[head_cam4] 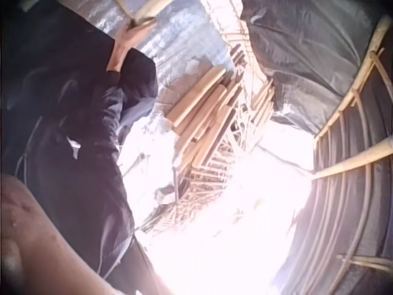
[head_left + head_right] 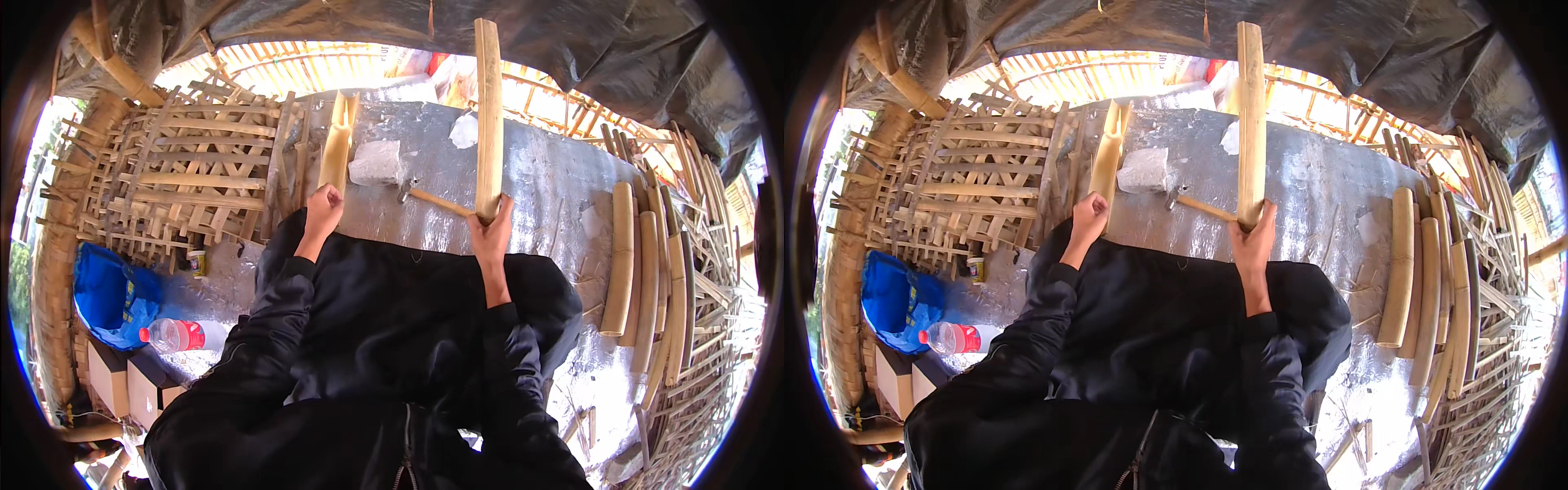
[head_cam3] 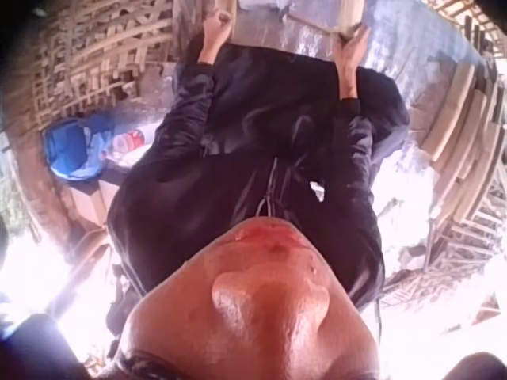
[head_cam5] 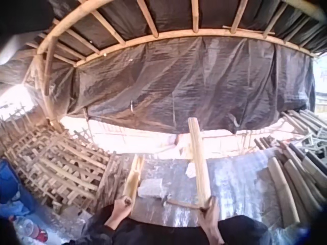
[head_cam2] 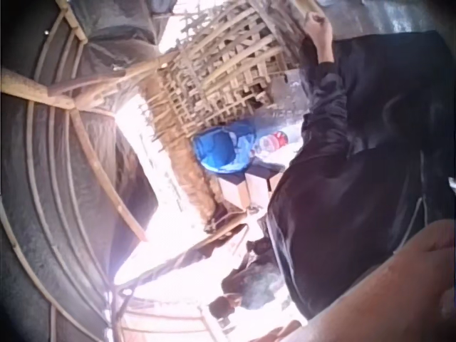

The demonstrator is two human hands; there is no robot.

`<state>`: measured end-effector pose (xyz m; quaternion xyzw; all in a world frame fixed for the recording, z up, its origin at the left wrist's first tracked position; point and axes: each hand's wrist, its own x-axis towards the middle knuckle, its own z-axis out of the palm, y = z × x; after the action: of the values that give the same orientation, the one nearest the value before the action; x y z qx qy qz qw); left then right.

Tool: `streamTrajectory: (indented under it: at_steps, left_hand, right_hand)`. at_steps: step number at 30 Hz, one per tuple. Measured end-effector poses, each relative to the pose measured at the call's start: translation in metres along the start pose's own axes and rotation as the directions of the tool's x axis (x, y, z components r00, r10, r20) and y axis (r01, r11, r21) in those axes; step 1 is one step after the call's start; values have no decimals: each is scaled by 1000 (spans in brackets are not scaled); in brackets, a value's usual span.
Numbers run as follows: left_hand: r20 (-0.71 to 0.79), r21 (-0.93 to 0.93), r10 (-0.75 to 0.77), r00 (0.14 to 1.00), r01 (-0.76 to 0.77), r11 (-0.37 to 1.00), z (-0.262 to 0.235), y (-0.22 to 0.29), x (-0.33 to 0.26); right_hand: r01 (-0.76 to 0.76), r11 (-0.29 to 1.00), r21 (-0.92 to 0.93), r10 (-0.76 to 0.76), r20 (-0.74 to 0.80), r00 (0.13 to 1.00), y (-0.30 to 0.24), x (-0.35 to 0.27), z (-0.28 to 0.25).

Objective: The person uses a flat-bladed tool to shave and shape the surface of bamboo pieces, then gathers and organizes multiple hollow bamboo segments on the ground.

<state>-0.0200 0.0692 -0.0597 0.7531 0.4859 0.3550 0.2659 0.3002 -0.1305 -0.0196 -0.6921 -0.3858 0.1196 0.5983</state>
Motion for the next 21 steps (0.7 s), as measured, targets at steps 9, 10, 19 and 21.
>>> streamTrajectory:
  at_steps: [9, 10, 19, 21]
  left_hand:
    - [36, 100, -47, 998, 43, 994, 3, 0, -9]
    - [51, 99, -42, 998, 36, 994, 3, 1, -8]
    - [240, -469, -13, 971, 128, 874, 13, 36, 16]
    - [319, -604, 25, 948, 183, 775, 18, 104, 20]
  right_hand:
    - [105, 991, 81, -99, -70, 993, 2, -10, 15]
    - [43, 992, 121, -39, -38, 999, -7, -11, 14]
    - [-4, 870, 492, -112, 206, 972, -23, -15, 27]
    - [-119, 834, 539, -70, 317, 946, -25, -20, 20]
